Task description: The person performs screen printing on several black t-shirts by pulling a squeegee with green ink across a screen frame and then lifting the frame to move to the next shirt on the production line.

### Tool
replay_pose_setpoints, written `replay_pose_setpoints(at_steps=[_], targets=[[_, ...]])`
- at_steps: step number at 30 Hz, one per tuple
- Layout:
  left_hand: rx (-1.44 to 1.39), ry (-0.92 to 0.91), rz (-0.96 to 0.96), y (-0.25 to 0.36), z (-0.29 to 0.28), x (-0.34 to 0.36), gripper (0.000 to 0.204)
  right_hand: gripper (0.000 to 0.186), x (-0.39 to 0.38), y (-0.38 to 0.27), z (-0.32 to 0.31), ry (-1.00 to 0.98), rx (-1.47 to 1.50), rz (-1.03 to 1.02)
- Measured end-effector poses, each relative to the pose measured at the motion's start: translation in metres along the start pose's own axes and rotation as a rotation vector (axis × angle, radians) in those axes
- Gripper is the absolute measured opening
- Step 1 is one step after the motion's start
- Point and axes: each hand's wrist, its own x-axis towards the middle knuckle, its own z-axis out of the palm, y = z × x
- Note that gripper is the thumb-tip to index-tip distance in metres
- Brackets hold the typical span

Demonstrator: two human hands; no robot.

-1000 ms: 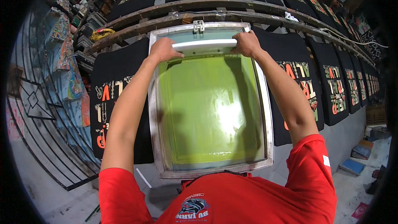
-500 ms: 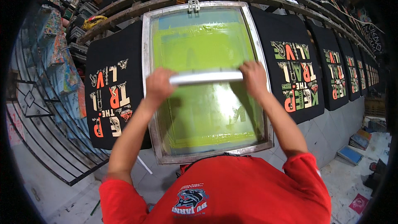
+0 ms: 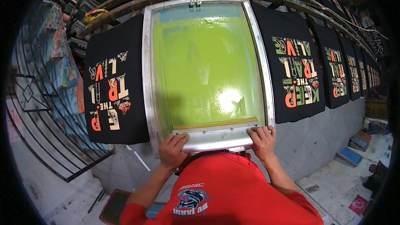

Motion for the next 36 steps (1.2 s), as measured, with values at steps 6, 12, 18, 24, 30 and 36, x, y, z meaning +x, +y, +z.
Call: replay_pose_setpoints(at_steps=[6, 12, 18, 24, 30, 36], targets=[[-0.03, -0.013, 0.037, 0.006, -0.002, -0.027, 0.04, 0.026, -0.018, -0.013, -0.006, -0.006, -0.003, -0.01], [0.075, 0.074, 0.094, -0.025, 0.026, -0.001, 0.043, 0.043, 0.011, 0.011, 0.03, 0.056, 0.004, -0.031], [0.105, 0.146, 0.127, -0.063, 0.028, 0.093, 0.045, 0.043, 0.107, 0.056, 0.06, 0.142, 0.016, -0.114], [0.112, 0.266, 0.155, -0.138, 0.054, 0.196, 0.034, 0.023, 0.228, 0.094, 0.095, 0.223, 0.008, -0.135], [0.248, -0.039, -0.098, -0.161, 0.01, 0.358, 0.04, 0.019, 0.378, 0.161, 0.09, -0.007, -0.141, -0.128], [0.128, -0.384, -0.126, -0.16, -0.049, 0.375, 0.055, 0.05, 0.405, 0.135, 0.03, -0.355, -0.064, -0.032]])
